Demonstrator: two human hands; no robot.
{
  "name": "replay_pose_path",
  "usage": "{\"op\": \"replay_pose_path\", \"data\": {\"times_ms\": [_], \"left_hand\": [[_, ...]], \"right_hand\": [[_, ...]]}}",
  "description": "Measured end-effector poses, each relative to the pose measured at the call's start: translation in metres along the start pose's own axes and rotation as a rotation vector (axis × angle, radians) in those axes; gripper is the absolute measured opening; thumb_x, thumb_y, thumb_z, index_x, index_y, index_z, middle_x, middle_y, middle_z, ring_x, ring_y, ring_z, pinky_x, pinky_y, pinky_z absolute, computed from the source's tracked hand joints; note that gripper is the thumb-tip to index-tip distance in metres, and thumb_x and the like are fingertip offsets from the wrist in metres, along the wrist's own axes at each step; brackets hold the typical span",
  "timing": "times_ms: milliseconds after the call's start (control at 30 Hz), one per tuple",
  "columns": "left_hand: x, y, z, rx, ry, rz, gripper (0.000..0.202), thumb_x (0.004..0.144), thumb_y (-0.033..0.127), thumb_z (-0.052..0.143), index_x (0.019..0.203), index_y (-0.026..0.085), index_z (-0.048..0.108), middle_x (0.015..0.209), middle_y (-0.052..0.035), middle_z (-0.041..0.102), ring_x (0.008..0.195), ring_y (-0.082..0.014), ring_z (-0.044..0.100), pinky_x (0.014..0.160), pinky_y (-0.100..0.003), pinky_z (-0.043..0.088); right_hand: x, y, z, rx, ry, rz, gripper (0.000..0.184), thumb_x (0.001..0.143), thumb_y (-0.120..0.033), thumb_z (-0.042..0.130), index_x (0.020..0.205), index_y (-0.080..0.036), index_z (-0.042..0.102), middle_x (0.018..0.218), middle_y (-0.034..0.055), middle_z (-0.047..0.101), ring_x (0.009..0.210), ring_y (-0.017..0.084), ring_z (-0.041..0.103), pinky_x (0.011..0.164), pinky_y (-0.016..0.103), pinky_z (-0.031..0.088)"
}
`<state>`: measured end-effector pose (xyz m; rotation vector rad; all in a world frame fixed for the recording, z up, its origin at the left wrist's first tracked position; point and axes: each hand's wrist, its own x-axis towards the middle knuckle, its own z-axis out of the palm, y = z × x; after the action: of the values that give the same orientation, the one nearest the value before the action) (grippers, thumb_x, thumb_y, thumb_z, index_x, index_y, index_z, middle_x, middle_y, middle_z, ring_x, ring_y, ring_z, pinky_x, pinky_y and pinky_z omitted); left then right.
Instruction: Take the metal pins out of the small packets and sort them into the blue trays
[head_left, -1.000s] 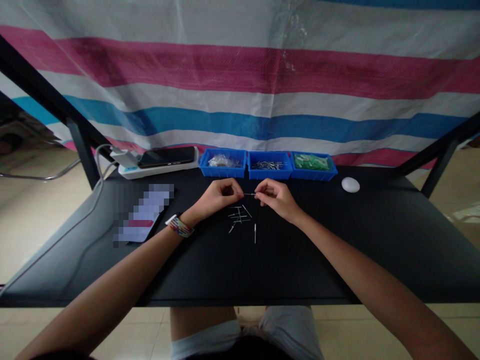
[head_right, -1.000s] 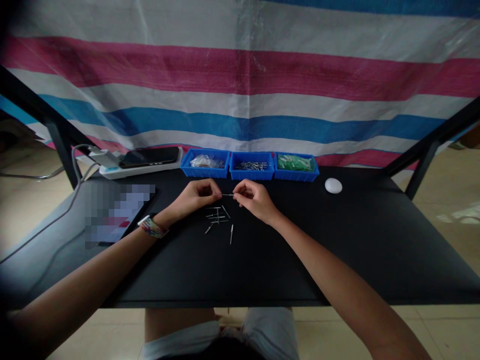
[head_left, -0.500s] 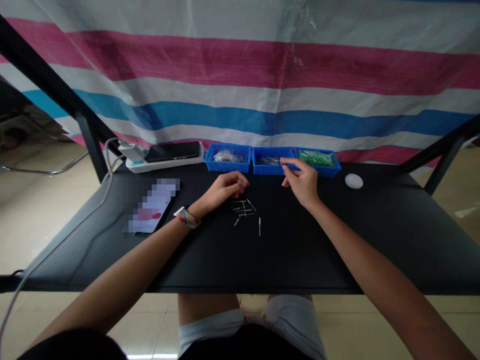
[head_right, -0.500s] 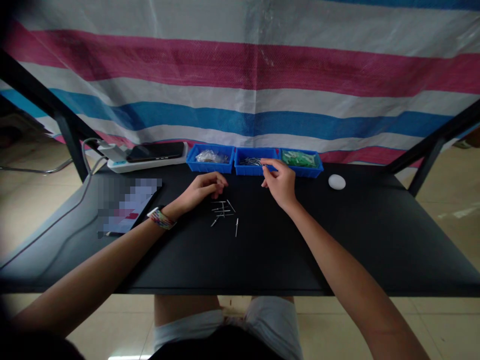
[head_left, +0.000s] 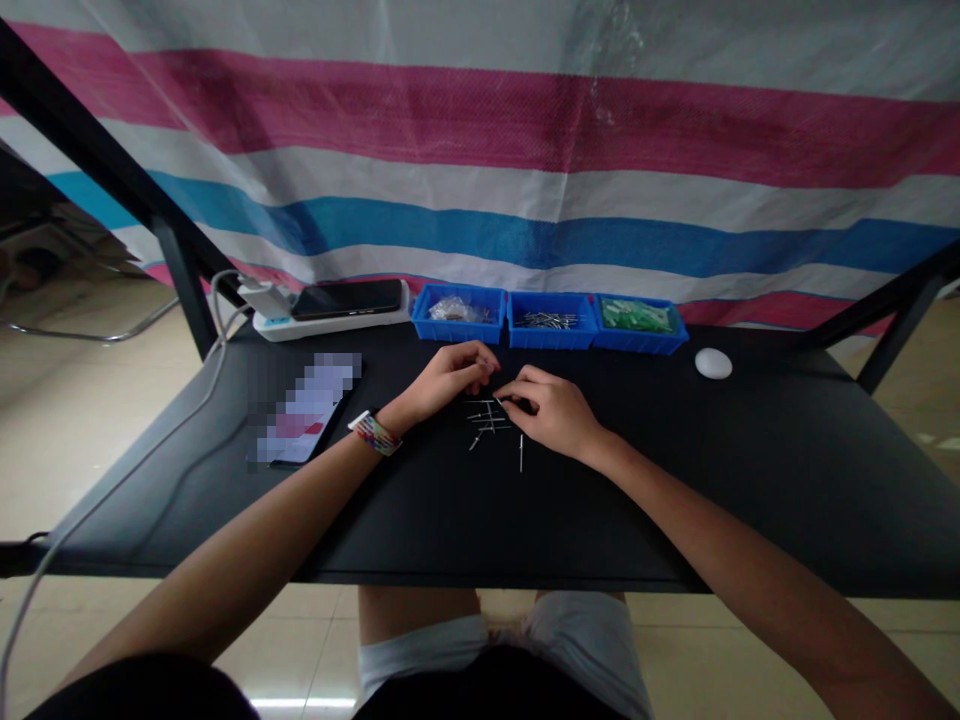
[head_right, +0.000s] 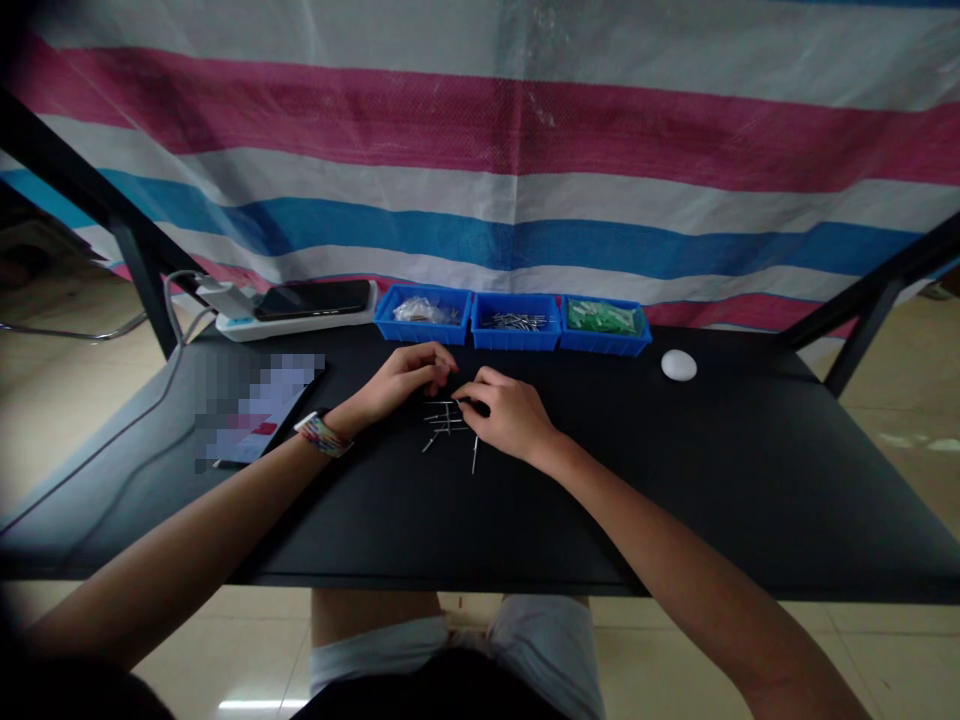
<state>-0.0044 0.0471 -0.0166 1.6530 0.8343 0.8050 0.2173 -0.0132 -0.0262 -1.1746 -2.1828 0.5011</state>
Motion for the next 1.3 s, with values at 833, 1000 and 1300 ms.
{"op": "replay_pose_path", "data": {"times_ms": [833, 1000, 1300], "left_hand": [[0.000, -0.002, 0.000, 0.037, -0.030, -0.012, 0.023, 0.094, 0.037, 0.066, 0.098, 0.015, 0.070, 0.077, -0.0008, 0.063, 0.064, -0.0116, 0.058, 0.058, -0.022, 0.045], [0.000, -0.004, -0.002, 0.055, -0.037, -0.015, 0.023, 0.093, 0.036, 0.064, 0.097, 0.015, 0.071, 0.078, -0.0015, 0.065, 0.065, -0.0121, 0.059, 0.059, -0.023, 0.046], [0.001, -0.001, -0.002, 0.085, -0.117, -0.024, 0.037, 0.096, 0.047, 0.063, 0.079, 0.015, 0.070, 0.073, -0.0031, 0.067, 0.066, -0.0127, 0.059, 0.063, -0.024, 0.046]], "right_hand": [[-0.001, 0.036, -0.037, -0.018, 0.030, -0.027, 0.011, 0.092, -0.011, 0.067, 0.093, -0.020, 0.073, 0.099, 0.0034, 0.068, 0.065, 0.011, 0.055, 0.062, 0.029, 0.042], [0.000, 0.024, -0.021, 0.274, 0.172, 0.011, 0.005, 0.089, -0.018, 0.071, 0.093, -0.021, 0.071, 0.086, 0.0012, 0.068, 0.058, 0.011, 0.053, 0.055, 0.027, 0.042], [-0.001, 0.017, -0.001, 0.307, 0.287, -0.022, 0.010, 0.089, -0.015, 0.071, 0.096, -0.021, 0.069, 0.087, 0.0006, 0.069, 0.056, 0.009, 0.052, 0.055, 0.027, 0.042]]}}
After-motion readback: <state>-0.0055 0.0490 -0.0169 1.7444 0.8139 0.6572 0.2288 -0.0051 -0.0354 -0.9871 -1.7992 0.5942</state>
